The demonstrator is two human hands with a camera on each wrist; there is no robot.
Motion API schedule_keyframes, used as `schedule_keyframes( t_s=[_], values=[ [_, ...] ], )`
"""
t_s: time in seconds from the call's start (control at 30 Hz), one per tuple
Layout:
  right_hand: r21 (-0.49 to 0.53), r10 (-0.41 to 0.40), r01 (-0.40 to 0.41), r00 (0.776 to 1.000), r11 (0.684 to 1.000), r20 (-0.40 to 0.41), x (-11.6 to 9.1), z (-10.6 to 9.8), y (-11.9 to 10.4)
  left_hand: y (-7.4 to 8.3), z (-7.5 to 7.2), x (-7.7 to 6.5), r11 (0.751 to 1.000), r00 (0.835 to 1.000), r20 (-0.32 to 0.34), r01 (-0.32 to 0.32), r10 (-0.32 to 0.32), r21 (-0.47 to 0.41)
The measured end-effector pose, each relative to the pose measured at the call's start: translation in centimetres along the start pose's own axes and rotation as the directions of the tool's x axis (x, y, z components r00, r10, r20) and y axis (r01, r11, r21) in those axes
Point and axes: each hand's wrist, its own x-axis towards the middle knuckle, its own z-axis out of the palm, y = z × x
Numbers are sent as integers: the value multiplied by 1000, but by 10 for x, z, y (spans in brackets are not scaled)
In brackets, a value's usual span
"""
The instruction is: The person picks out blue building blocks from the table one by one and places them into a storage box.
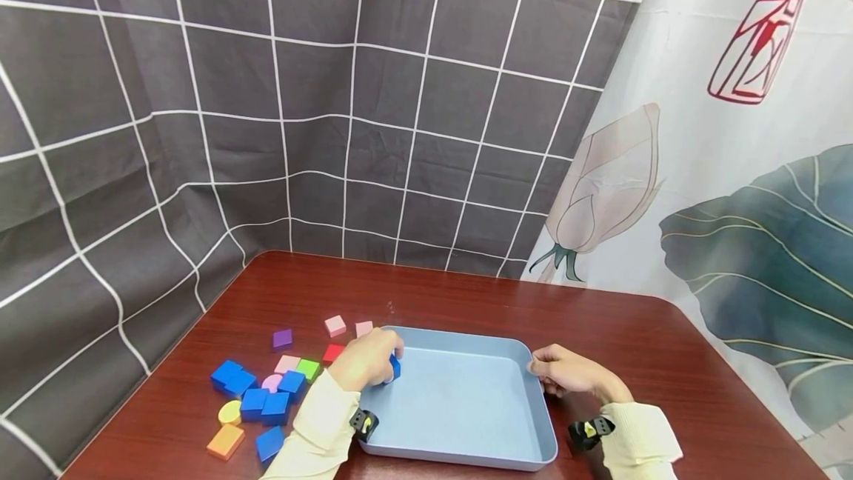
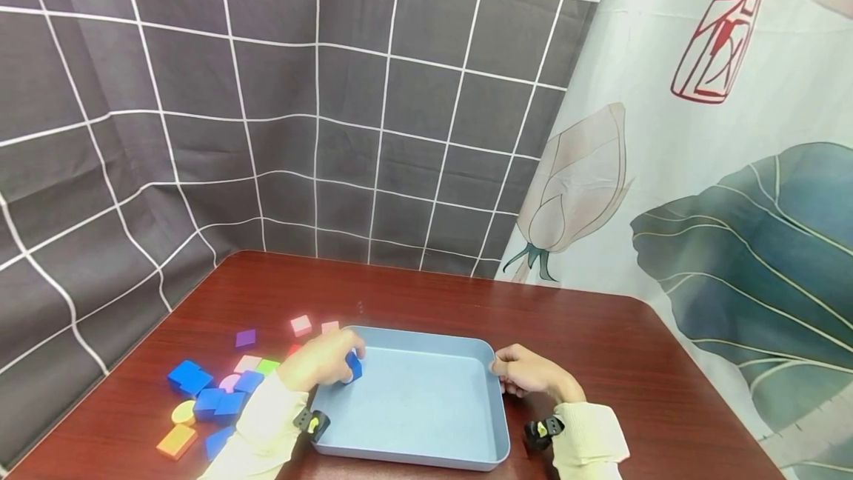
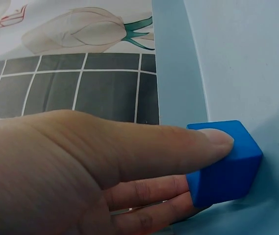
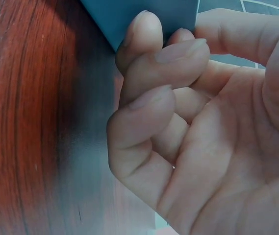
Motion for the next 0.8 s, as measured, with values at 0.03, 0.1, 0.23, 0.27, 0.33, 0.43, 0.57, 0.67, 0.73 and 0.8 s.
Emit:
schedule_keyframes(
  t_s=[0.03, 0.1, 0.23, 0.27, 0.33, 0.43, 0.57, 0.67, 0.73, 0.8],
  values=[
    [-1, -1, 1, 1000, 1000, 1, 0, 0, 0, 1, 0, 0, 1000, 1000, 1, 2, -2, -1],
    [-4, -3, 3, 1000, 1000, 1, 0, 0, 0, 2, -1, -1, 1000, 1000, 3, 7, -7, -9],
    [-8, -6, 6, 1000, 1000, -2, 0, 0, 0, 4, -1, -2, 1000, 1000, 8, 18, -18, -17],
    [-9, -6, 6, 1000, 1000, -2, 0, 0, 0, 4, -1, -2, 1000, 1000, 11, 22, -22, -20],
    [-11, -5, 5, 1000, 1000, -2, 0, 0, 0, 4, 0, -2, 999, 1000, 17, 26, -26, -22],
    [-14, -4, 4, 1000, 1000, -2, 0, 0, 0, 3, 0, 0, 1000, 1000, 22, 22, -22, -19],
    [-18, -5, 5, 1000, 1000, -2, -1, 0, 1, 0, -3, 2, 1000, 1000, -5, -1, 1, -22],
    [-19, -5, 5, 1000, 1000, -5, -1, 1, 1, -4, -8, 1, 999, 999, -47, -15, 14, -33],
    [-18, -5, 5, 1000, 1000, -6, 0, 1, 0, -7, -13, -1, 999, 997, -72, -19, 16, -44],
    [-17, -6, 6, 1000, 1000, -7, 0, 1, 0, -10, -19, -3, 998, 995, -96, -19, 14, -58]
  ],
)
